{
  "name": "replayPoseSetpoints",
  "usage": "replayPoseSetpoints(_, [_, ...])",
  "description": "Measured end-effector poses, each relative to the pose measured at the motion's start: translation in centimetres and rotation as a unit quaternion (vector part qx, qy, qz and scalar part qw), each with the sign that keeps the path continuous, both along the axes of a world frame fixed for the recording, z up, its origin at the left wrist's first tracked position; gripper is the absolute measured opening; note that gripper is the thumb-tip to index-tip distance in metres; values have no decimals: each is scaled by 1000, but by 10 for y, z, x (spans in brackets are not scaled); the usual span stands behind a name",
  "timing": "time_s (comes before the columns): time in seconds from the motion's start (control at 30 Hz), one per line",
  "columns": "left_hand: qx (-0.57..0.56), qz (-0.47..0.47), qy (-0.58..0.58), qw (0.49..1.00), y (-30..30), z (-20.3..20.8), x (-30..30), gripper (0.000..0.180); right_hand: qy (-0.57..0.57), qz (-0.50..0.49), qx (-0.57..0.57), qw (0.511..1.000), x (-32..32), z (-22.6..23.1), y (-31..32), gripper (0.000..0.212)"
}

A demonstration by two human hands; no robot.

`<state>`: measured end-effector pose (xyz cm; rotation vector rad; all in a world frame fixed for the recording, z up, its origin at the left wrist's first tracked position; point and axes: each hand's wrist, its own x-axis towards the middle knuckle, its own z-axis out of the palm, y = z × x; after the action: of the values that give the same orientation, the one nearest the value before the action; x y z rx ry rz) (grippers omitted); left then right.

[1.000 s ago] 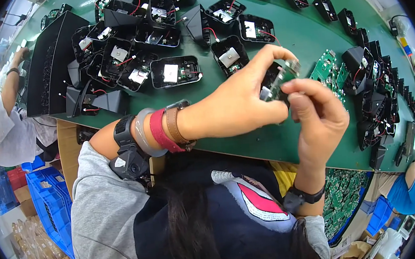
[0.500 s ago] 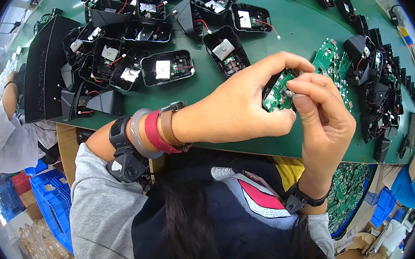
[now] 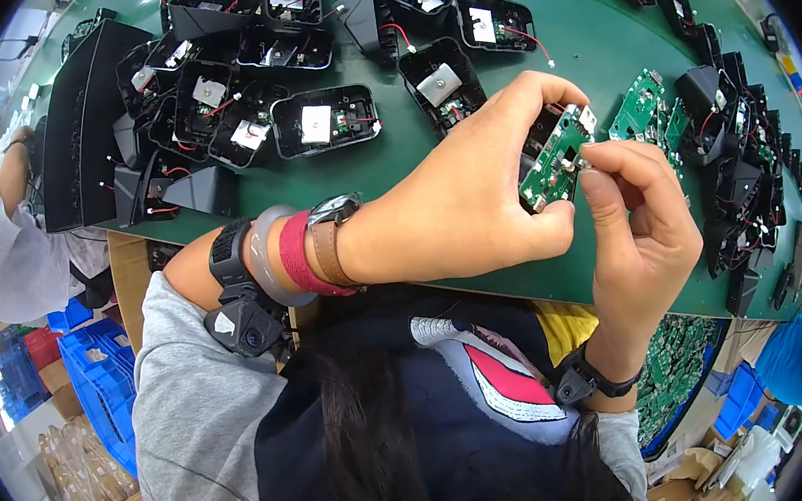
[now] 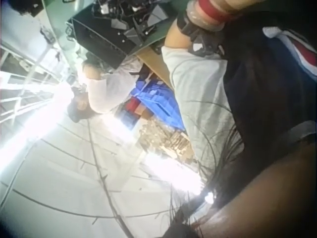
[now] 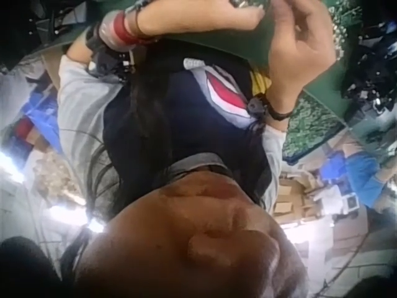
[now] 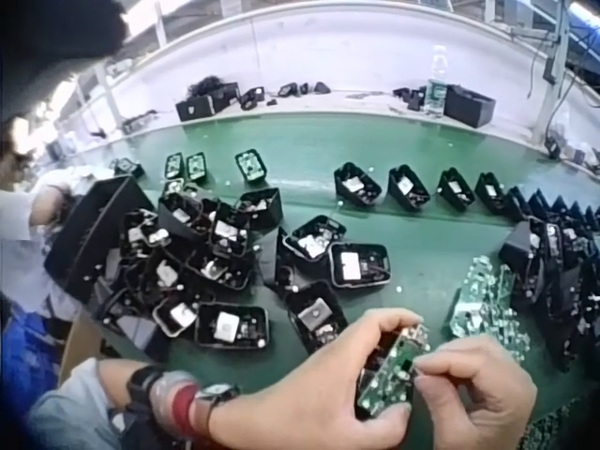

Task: The person picks up a black plastic housing and a circuit board, inserts the board into the housing, and connects a small wire to the board by hand. They press the components together and place the assembled unit back onto the green work surface before repeating the process.

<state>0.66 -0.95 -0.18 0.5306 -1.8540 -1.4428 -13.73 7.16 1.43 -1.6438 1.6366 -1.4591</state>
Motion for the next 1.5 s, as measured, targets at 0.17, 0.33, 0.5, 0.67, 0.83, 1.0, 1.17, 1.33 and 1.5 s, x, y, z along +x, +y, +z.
replayPoseSetpoints(0.17, [-4,11,-20,1000,0,0,1,57,29,-22,-36,999,7,-6,-6,11])
replayPoseSetpoints(0.33, [-65,34,-36,997,-1,-1,0,56,26,-24,-45,998,10,-5,-7,12])
replayPoseSetpoints(0.5, [-107,44,-41,992,-1,-2,0,54,57,-27,-45,997,4,-6,-6,29])
replayPoseSetpoints(0.67, [-134,60,-78,986,0,-2,2,54,155,-17,-90,984,7,-4,-10,44])
replayPoseSetpoints(0.83, [-142,79,-108,981,3,-3,0,52,283,4,-60,957,6,1,-8,42])
replayPoseSetpoints(1.0, [-179,90,-97,975,0,-9,-1,51,281,6,-68,957,7,2,-16,43])
replayPoseSetpoints(1.17, [-190,40,-76,978,-3,-5,-2,51,82,54,85,992,-20,12,-20,48])
replayPoseSetpoints(1.33, [-153,0,-74,985,-3,-9,0,55,-55,74,157,983,-23,8,-25,48])
replayPoseSetpoints(1.5, [-136,-3,-8,991,-3,-5,-5,68,-241,83,125,959,-18,2,-6,44])
